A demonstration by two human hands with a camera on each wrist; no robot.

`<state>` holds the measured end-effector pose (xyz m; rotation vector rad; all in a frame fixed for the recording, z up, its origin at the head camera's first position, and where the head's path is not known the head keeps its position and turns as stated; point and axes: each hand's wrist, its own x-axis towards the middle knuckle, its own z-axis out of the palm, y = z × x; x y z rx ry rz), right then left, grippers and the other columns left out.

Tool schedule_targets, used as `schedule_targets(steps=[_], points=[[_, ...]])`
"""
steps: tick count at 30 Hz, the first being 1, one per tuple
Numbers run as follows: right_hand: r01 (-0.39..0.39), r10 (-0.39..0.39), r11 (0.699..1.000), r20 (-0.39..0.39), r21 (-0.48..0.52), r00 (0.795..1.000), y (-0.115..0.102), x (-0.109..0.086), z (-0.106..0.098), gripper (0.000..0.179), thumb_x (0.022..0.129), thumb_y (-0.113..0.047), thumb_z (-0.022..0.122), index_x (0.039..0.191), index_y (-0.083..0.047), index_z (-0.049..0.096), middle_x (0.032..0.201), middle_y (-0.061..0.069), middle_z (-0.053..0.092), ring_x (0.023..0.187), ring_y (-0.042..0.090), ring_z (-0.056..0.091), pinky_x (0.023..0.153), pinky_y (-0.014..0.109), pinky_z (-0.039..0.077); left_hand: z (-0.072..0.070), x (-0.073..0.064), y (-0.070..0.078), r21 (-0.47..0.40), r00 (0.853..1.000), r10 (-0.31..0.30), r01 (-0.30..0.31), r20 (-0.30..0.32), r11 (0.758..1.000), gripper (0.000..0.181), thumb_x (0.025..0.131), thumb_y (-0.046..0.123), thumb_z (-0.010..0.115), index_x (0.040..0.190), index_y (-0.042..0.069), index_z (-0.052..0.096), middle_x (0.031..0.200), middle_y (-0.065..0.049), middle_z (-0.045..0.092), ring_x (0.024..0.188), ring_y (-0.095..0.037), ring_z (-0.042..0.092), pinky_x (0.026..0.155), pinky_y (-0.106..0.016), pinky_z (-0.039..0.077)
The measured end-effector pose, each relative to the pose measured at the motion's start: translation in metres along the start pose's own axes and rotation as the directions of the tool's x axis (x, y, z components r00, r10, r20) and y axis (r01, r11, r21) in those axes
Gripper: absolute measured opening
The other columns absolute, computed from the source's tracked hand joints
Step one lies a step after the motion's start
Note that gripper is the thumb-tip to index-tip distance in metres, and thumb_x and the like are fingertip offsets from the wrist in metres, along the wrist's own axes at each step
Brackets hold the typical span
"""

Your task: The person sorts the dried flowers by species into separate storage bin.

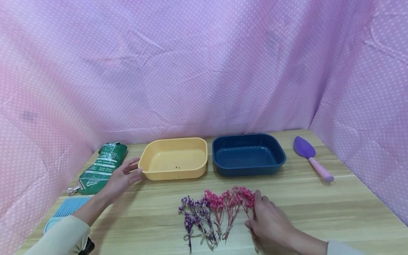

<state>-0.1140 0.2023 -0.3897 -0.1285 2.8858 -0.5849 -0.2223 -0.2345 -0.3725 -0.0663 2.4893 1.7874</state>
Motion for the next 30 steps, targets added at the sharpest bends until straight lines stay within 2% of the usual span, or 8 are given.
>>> schedule_targets(steps=[2,6,12,14,17,20,24,30], points=[[0.015,-0.015,1.0,0.008,0.002,1.0,0.0008,0.0003,-0.0008,0.088,0.08,-0.029,0.079,0.139,0.015,0.031,0.092,0.011,0.055,0.075,0.017,0.054,0.058,0.034,0.051,0.0004,0.0002,0.0002,-0.016,1.0,0.006,-0.006,0.007,1.0,0.06,0.098,0.01,0.055,0.151,0.006,0.026,0.142,-0.028,0.04,0.124,-0.037,0.05,0.096,-0.035,0.05],[0.089,-0.088,0.996,-0.024,0.019,0.996,0.0016,-0.0009,-0.0025,0.081,0.081,-0.009,0.074,0.141,0.017,0.026,0.093,0.009,0.058,0.079,0.016,0.056,0.066,0.034,0.055,0.0014,-0.0004,0.001,-0.05,1.0,0.023,-0.022,0.019,0.999,0.059,0.099,0.008,0.053,0.151,0.003,0.024,0.142,-0.03,0.039,0.122,-0.038,0.052,0.098,-0.037,0.049],[0.135,-0.13,0.986,-0.058,0.1,0.99,0.0021,-0.0009,-0.006,0.079,0.076,0.012,0.066,0.141,0.019,0.023,0.078,0.001,0.054,0.069,0.012,0.051,0.056,0.023,0.048,0.0034,-0.0015,0.0013,-0.069,0.999,0.016,-0.014,0.028,0.998,0.06,0.099,0.008,0.053,0.151,0.003,0.023,0.141,-0.032,0.04,0.12,-0.035,0.054,0.097,-0.037,0.049],[0.126,-0.119,0.983,-0.063,0.132,0.991,0.0027,0.0003,-0.0069,0.073,0.074,0.014,0.067,0.137,0.018,0.031,0.076,0.001,0.053,0.068,0.013,0.05,0.053,0.023,0.046,0.0039,-0.0014,0.0009,-0.066,0.999,0.01,-0.008,0.033,0.998,0.061,0.099,0.009,0.053,0.151,0.003,0.022,0.141,-0.033,0.039,0.12,-0.035,0.054,0.097,-0.037,0.048],[0.104,-0.094,0.982,-0.067,0.16,0.993,0.004,0.0017,-0.0073,0.045,0.072,0.008,0.075,0.11,0.007,0.051,0.071,0.002,0.049,0.064,0.014,0.048,0.05,0.023,0.041,0.0038,-0.0009,0.0002,-0.064,0.999,0.001,0.001,0.034,0.998,0.062,0.099,0.009,0.053,0.152,0.004,0.021,0.141,-0.032,0.039,0.121,-0.036,0.052,0.097,-0.037,0.049],[0.047,-0.039,0.986,-0.051,0.163,0.998,0.0056,0.0024,-0.0076,0.039,0.071,-0.006,0.083,0.085,-0.006,0.046,0.069,0.003,0.047,0.062,0.015,0.046,0.05,0.025,0.039,0.003,-0.0001,-0.0003,-0.056,0.999,-0.008,0.009,0.031,0.998,0.062,0.099,0.009,0.053,0.152,0.005,0.02,0.14,-0.032,0.04,0.121,-0.037,0.052,0.096,-0.036,0.049],[-0.03,0.031,0.99,-0.005,0.141,1.0,0.0072,0.0038,-0.0086,0.042,0.073,-0.019,0.084,0.087,-0.006,0.047,0.071,0.004,0.048,0.061,0.016,0.047,0.05,0.028,0.039,0.0026,0.0002,-0.0001,-0.044,0.999,-0.009,0.011,0.033,0.999,0.062,0.1,0.01,0.052,0.152,0.005,0.019,0.139,-0.032,0.04,0.121,-0.037,0.053,0.095,-0.035,0.05],[-0.049,0.049,0.989,0.006,0.139,0.999,0.0092,0.004,-0.0082,0.043,0.073,-0.023,0.084,0.086,-0.007,0.047,0.07,0.004,0.049,0.06,0.016,0.048,0.048,0.027,0.039,0.0027,0.0004,-0.0003,-0.044,0.999,-0.007,0.009,0.032,0.999,0.062,0.1,0.01,0.051,0.152,0.005,0.019,0.139,-0.032,0.04,0.12,-0.037,0.054,0.095,-0.036,0.05]])
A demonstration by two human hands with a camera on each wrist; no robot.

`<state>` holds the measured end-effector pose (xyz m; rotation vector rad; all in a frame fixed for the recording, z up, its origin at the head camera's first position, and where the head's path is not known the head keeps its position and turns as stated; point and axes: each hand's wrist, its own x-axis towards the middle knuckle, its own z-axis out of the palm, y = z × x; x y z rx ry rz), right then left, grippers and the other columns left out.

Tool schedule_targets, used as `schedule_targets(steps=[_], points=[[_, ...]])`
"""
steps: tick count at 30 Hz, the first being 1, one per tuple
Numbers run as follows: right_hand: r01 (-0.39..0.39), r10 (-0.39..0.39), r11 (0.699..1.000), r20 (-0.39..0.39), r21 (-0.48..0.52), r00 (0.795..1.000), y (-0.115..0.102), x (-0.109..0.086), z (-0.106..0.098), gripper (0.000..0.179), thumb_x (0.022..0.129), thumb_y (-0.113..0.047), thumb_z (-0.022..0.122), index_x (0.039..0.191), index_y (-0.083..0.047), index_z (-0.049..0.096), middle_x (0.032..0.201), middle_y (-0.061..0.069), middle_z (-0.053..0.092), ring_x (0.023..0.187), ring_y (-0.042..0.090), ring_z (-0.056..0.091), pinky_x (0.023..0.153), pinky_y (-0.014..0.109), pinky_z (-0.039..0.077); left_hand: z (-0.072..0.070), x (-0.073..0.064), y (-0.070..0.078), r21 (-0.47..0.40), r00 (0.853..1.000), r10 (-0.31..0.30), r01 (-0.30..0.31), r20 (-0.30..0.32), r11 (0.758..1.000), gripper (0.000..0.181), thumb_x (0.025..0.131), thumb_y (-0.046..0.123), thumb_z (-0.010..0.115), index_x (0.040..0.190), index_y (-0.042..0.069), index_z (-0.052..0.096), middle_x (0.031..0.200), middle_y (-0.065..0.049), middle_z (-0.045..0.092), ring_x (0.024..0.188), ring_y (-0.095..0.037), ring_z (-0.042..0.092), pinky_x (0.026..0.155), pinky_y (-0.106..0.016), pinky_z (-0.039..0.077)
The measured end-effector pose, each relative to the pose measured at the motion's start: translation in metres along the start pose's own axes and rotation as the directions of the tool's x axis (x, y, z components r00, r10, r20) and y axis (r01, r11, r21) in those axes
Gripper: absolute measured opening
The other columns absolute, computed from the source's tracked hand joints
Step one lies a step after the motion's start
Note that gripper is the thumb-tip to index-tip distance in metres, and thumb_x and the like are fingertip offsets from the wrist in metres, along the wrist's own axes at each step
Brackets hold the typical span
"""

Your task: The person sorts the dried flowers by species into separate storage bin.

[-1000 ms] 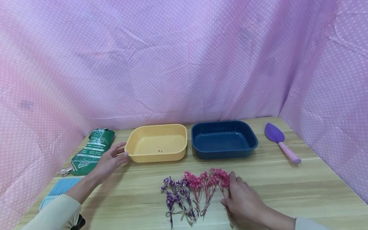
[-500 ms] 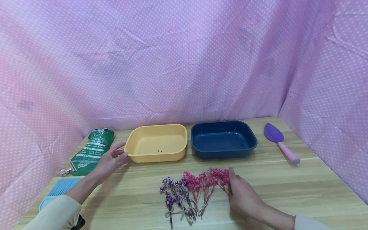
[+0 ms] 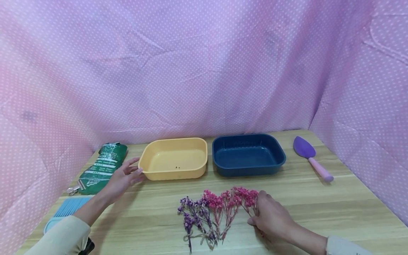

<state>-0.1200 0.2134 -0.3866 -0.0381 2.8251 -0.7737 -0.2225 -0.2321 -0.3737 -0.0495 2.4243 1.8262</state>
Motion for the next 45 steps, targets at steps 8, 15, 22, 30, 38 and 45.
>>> schedule_targets(steps=[8,15,22,30,38,45], points=[[0.02,-0.02,0.999,-0.025,0.025,0.999,0.003,0.003,-0.002,0.033,0.075,-0.012,0.081,0.086,-0.004,0.051,0.069,0.004,0.049,0.06,0.016,0.047,0.049,0.027,0.04,0.0,0.0,-0.002,0.005,1.0,0.003,-0.003,-0.001,1.0,0.063,0.099,0.011,0.053,0.152,0.005,0.02,0.139,-0.032,0.04,0.119,-0.038,0.054,0.095,-0.037,0.05],[0.109,-0.109,0.994,-0.045,0.004,0.993,0.004,0.007,-0.003,0.022,0.075,0.005,0.071,0.085,-0.004,0.054,0.066,0.001,0.047,0.06,0.016,0.045,0.048,0.025,0.036,0.0,0.0,-0.001,0.006,1.0,0.008,-0.008,0.002,1.0,0.062,0.1,0.01,0.052,0.152,0.004,0.019,0.14,-0.033,0.039,0.121,-0.039,0.053,0.095,-0.039,0.05],[0.131,-0.128,0.989,-0.043,0.065,0.991,0.004,0.01,-0.007,0.026,0.069,0.011,0.065,0.087,-0.004,0.055,0.07,0.002,0.052,0.065,0.016,0.048,0.052,0.025,0.04,0.0,0.0,0.001,0.003,1.0,-0.009,0.009,0.008,1.0,0.063,0.1,0.011,0.052,0.153,0.005,0.018,0.141,-0.031,0.038,0.123,-0.04,0.051,0.097,-0.042,0.049],[0.07,-0.075,0.962,0.011,0.263,0.997,0.001,0.011,-0.012,0.042,0.074,0.008,0.07,0.113,0.005,0.054,0.069,0.003,0.058,0.061,0.017,0.051,0.051,0.025,0.045,0.001,0.0,0.0,-0.001,1.0,-0.009,0.009,0.006,1.0,0.063,0.1,0.01,0.052,0.152,0.005,0.019,0.141,-0.032,0.038,0.123,-0.041,0.051,0.097,-0.044,0.048],[-0.081,0.032,0.889,0.116,0.451,0.993,0.005,0.011,-0.019,0.032,0.076,0.011,0.067,0.107,0.011,0.062,0.071,0.006,0.062,0.06,0.017,0.054,0.047,0.026,0.045,0.001,-0.001,0.001,0.002,1.0,-0.005,0.005,0.007,1.0,0.063,0.1,0.012,0.052,0.152,0.005,0.019,0.141,-0.031,0.038,0.123,-0.041,0.051,0.098,-0.044,0.048],[-0.131,0.056,0.821,0.15,0.556,0.987,0.005,0.012,-0.03,0.027,0.08,0.009,0.067,0.107,0.009,0.061,0.079,0.01,0.066,0.066,0.018,0.06,0.052,0.028,0.052,0.001,-0.001,0.001,0.012,1.0,-0.004,0.004,0.004,1.0,0.063,0.1,0.012,0.052,0.152,0.006,0.019,0.141,-0.03,0.039,0.123,-0.041,0.051,0.098,-0.045,0.048]])
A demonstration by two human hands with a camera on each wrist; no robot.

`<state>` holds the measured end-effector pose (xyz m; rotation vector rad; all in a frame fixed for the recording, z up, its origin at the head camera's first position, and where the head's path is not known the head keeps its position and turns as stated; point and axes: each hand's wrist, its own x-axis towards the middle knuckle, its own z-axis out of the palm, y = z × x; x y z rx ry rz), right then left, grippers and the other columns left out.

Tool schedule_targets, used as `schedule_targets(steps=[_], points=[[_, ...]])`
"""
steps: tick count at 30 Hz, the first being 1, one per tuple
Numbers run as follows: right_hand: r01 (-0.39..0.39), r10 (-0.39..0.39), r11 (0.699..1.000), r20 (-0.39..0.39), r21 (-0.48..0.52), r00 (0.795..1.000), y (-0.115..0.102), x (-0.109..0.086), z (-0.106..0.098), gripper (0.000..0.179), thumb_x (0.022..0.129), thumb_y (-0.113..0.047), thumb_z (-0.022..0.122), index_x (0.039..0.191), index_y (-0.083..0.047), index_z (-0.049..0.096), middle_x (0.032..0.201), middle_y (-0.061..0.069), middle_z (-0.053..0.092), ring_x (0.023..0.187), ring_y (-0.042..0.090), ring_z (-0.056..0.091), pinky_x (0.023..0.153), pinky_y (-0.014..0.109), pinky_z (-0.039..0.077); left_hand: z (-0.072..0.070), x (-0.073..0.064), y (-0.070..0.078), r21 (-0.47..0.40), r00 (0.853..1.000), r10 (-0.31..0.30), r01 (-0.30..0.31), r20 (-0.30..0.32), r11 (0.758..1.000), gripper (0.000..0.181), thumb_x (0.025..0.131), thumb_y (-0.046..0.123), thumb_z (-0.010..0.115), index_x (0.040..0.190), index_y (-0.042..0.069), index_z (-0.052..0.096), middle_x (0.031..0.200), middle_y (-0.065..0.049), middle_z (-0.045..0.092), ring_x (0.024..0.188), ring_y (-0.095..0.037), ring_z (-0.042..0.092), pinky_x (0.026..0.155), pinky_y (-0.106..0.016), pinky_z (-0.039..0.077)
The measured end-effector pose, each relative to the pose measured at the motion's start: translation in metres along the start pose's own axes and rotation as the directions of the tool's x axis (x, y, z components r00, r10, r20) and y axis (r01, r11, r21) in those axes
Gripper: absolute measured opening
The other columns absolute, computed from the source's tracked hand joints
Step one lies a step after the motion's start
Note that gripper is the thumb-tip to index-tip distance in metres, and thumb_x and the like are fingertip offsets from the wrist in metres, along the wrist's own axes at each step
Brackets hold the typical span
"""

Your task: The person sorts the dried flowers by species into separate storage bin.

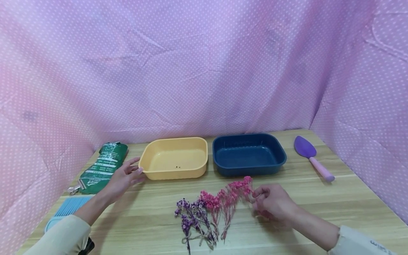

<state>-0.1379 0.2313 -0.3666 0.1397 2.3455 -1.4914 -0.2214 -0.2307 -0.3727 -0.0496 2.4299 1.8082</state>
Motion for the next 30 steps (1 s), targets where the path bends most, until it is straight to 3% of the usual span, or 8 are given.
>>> schedule_targets(steps=[4,10,18,23,30], points=[[0.007,-0.012,0.996,0.059,0.09,0.998,-0.001,-0.002,-0.003,0.029,0.082,0.003,0.071,0.108,0.01,0.059,0.08,0.01,0.067,0.066,0.019,0.062,0.053,0.03,0.053,0.0,0.0,0.0,0.0,1.0,-0.005,0.005,-0.005,1.0,0.063,0.1,0.011,0.052,0.153,0.006,0.019,0.141,-0.03,0.039,0.123,-0.041,0.051,0.097,-0.044,0.048],[0.039,-0.056,0.99,0.122,0.139,0.991,-0.002,-0.004,-0.007,0.027,0.084,-0.005,0.071,0.105,0.008,0.059,0.08,0.01,0.07,0.068,0.018,0.063,0.058,0.031,0.055,0.0,-0.001,0.0,0.006,1.0,-0.004,0.004,0.0,1.0,0.063,0.1,0.011,0.052,0.153,0.006,0.019,0.141,-0.03,0.038,0.124,-0.041,0.05,0.097,-0.044,0.048],[0.085,-0.094,0.987,0.054,0.136,0.994,-0.014,-0.01,-0.01,0.034,0.085,-0.012,0.073,0.112,0.003,0.06,0.088,0.006,0.072,0.073,0.016,0.066,0.061,0.033,0.057,0.0,-0.001,0.001,0.006,1.0,-0.017,0.017,0.003,1.0,0.063,0.1,0.012,0.052,0.153,0.007,0.019,0.142,-0.029,0.038,0.124,-0.04,0.05,0.097,-0.043,0.048],[0.108,-0.125,0.975,0.077,0.194,0.989,-0.018,-0.01,-0.009,0.03,0.085,-0.011,0.073,0.109,0.001,0.061,0.087,0.005,0.072,0.075,0.016,0.068,0.063,0.034,0.058,0.0,-0.001,0.001,0.006,1.0,-0.011,0.011,0.005,1.0,0.063,0.1,0.014,0.052,0.153,0.008,0.019,0.142,-0.029,0.038,0.124,-0.04,0.05,0.098,-0.044,0.048],[0.143,-0.157,0.974,0.066,0.175,0.985,-0.01,-0.007,-0.003,0.033,0.083,-0.005,0.074,0.11,0.009,0.06,0.083,0.01,0.072,0.067,0.018,0.067,0.057,0.031,0.057,-0.001,-0.003,0.001,-0.011,1.0,0.01,-0.01,0.027,1.0,0.063,0.101,0.014,0.05,0.153,0.006,0.016,0.143,-0.031,0.036,0.124,-0.041,0.05,0.099,-0.047,0.047]])
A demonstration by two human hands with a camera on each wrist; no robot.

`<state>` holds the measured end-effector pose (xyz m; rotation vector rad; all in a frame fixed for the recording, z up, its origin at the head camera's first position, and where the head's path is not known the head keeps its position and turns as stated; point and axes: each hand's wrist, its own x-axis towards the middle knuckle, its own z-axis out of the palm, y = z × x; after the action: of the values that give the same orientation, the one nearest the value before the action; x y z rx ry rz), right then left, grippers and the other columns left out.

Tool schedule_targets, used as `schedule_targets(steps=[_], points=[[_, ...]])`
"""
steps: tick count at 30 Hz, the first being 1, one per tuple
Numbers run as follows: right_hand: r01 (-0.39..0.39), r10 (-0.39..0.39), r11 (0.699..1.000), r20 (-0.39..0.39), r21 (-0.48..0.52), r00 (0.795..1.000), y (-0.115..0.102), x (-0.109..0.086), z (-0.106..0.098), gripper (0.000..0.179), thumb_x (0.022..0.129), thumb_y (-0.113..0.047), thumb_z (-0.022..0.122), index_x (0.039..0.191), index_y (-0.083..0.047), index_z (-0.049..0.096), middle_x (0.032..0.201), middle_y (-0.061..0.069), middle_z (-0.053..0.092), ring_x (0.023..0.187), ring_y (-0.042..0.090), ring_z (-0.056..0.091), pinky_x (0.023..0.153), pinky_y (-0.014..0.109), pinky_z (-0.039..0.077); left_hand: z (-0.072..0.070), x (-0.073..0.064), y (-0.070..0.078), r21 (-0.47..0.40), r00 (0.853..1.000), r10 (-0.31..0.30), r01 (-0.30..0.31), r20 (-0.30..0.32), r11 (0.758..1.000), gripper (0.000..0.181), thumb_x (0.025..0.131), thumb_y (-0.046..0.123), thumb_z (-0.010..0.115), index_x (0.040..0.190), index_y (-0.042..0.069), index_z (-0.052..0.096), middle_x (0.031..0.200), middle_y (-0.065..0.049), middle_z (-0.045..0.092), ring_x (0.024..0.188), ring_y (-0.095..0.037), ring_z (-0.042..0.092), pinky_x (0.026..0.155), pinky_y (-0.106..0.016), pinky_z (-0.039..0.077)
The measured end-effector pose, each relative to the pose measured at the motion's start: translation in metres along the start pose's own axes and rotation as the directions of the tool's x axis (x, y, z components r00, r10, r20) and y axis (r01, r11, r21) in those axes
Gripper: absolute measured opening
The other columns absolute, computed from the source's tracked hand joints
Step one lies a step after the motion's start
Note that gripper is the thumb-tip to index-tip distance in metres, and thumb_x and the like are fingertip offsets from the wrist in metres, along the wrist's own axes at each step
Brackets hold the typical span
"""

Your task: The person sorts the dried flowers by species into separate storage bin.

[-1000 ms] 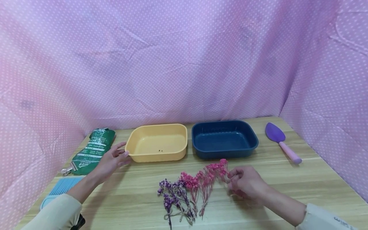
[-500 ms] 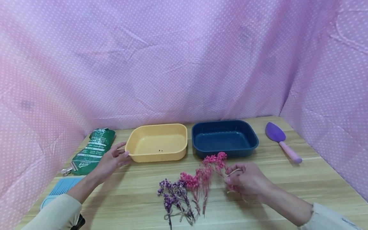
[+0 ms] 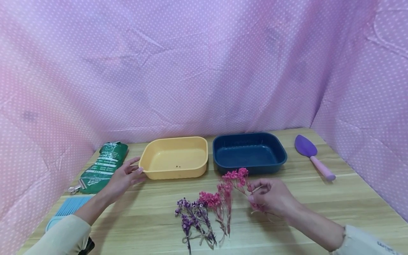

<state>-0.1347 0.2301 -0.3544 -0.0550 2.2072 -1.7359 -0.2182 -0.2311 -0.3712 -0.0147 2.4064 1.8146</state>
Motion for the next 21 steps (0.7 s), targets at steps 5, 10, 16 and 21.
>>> schedule_targets(steps=[5,10,16,21], points=[[-0.034,0.025,0.988,-0.063,-0.151,0.998,0.007,0.003,0.003,0.029,0.08,0.0,0.075,0.104,0.009,0.061,0.08,0.011,0.07,0.066,0.018,0.064,0.054,0.028,0.053,0.0,0.0,0.0,0.002,1.0,-0.001,0.001,-0.001,1.0,0.062,0.101,0.014,0.05,0.153,0.006,0.016,0.144,-0.03,0.035,0.123,-0.041,0.051,0.098,-0.045,0.048],[-0.016,-0.029,0.935,-0.122,-0.355,0.992,0.007,0.005,0.003,0.022,0.076,-0.001,0.078,0.094,0.001,0.065,0.075,0.004,0.067,0.066,0.015,0.059,0.053,0.024,0.047,-0.002,0.001,-0.002,0.007,1.0,-0.006,0.006,-0.005,1.0,0.062,0.101,0.015,0.05,0.153,0.006,0.017,0.144,-0.029,0.037,0.122,-0.039,0.052,0.098,-0.042,0.048],[0.07,-0.119,0.938,-0.126,-0.339,0.985,-0.012,0.002,0.001,0.023,0.08,0.001,0.074,0.1,0.004,0.063,0.08,0.006,0.068,0.065,0.017,0.065,0.051,0.027,0.052,-0.002,0.001,-0.002,-0.006,1.0,0.001,-0.001,0.002,1.0,0.062,0.101,0.013,0.05,0.153,0.006,0.017,0.144,-0.029,0.036,0.124,-0.039,0.051,0.099,-0.041,0.047],[0.106,-0.124,0.97,-0.071,-0.216,0.99,-0.023,-0.001,-0.001,0.028,0.082,-0.003,0.074,0.105,0.006,0.061,0.085,0.01,0.069,0.067,0.019,0.067,0.053,0.031,0.055,-0.001,0.001,-0.001,-0.011,1.0,0.017,-0.017,0.008,1.0,0.061,0.101,0.012,0.05,0.153,0.005,0.017,0.143,-0.03,0.036,0.124,-0.039,0.051,0.1,-0.042,0.046]])
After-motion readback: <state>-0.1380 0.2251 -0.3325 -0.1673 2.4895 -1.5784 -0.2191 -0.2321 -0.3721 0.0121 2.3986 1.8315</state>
